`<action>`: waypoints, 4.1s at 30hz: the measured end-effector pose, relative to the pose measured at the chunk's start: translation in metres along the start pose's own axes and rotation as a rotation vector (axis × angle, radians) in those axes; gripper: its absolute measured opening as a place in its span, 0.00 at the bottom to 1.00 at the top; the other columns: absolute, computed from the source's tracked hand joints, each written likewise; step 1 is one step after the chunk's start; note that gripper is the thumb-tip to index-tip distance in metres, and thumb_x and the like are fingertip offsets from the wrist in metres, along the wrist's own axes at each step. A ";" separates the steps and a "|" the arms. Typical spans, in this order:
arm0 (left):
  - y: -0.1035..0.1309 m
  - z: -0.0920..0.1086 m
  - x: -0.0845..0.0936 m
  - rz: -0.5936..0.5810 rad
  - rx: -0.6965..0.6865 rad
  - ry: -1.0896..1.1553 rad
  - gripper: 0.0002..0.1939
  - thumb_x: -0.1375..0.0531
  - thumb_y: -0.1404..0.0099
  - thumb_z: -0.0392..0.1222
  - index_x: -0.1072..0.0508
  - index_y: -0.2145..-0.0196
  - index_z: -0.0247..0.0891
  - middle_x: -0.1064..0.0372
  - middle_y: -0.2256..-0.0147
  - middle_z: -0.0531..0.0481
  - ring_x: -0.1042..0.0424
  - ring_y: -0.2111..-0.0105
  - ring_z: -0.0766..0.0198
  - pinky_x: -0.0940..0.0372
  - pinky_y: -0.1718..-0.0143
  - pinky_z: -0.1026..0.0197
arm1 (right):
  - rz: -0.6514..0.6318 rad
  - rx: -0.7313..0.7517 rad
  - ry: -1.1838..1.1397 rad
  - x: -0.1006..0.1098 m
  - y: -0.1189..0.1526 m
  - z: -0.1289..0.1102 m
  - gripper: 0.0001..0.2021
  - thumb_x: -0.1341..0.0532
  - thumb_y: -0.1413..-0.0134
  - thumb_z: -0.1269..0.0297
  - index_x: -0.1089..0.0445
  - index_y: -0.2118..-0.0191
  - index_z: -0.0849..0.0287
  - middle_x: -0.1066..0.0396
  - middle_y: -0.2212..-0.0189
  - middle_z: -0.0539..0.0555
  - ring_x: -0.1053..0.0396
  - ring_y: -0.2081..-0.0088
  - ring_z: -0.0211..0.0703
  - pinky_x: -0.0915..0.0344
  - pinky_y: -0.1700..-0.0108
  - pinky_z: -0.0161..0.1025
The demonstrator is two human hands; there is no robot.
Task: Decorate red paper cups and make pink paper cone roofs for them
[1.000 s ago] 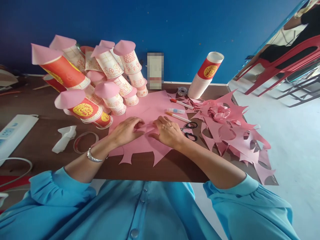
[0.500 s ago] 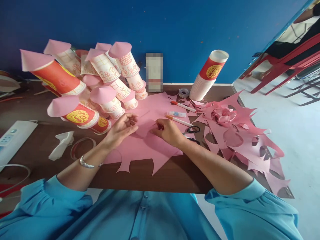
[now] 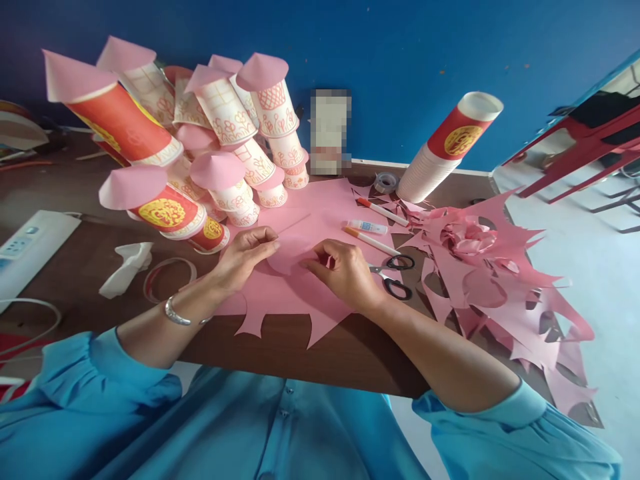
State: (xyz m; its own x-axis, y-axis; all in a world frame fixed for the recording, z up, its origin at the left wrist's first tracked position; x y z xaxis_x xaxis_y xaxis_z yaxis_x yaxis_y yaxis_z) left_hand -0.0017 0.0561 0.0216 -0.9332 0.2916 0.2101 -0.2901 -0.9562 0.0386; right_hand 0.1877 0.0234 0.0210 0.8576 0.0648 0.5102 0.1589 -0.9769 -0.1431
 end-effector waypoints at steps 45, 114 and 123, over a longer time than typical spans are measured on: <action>0.005 -0.009 -0.018 -0.248 0.032 0.182 0.14 0.34 0.35 0.50 0.28 0.69 0.37 0.37 0.72 0.55 0.42 0.70 0.68 0.46 0.67 0.62 | -0.109 -0.316 -0.833 -0.027 0.003 0.015 0.23 0.20 0.60 0.57 0.26 0.58 0.56 0.30 0.69 0.46 0.34 0.67 0.36 0.37 0.63 0.37; 0.013 -0.008 -0.030 -0.394 0.162 0.223 0.15 0.29 0.43 0.49 0.27 0.71 0.36 0.33 0.74 0.53 0.35 0.73 0.67 0.40 0.70 0.62 | -0.149 -0.293 -0.646 -0.023 0.006 0.008 0.24 0.25 0.54 0.41 0.29 0.75 0.58 0.36 0.75 0.48 0.46 0.70 0.37 0.49 0.66 0.39; 0.009 -0.010 -0.023 -0.317 0.085 0.264 0.14 0.33 0.37 0.52 0.23 0.67 0.38 0.27 0.69 0.51 0.33 0.68 0.65 0.39 0.64 0.62 | -0.230 -0.318 -0.721 -0.028 0.009 0.010 0.19 0.26 0.50 0.46 0.25 0.70 0.59 0.34 0.74 0.47 0.42 0.70 0.36 0.46 0.66 0.38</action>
State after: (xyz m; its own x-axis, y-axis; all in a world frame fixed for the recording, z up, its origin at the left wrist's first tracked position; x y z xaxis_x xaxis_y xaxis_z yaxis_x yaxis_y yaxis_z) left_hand 0.0148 0.0409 0.0078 -0.8261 0.5574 -0.0826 -0.5633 -0.8137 0.1436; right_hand 0.1696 0.0148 -0.0031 0.9415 0.2796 -0.1883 0.3156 -0.9273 0.2011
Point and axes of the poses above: each hand's wrist, its own y-axis away from the middle knuckle, its own x-axis out of the back of the hand, z = x × y, the point moved 7 cm from there along -y, towards the middle knuckle
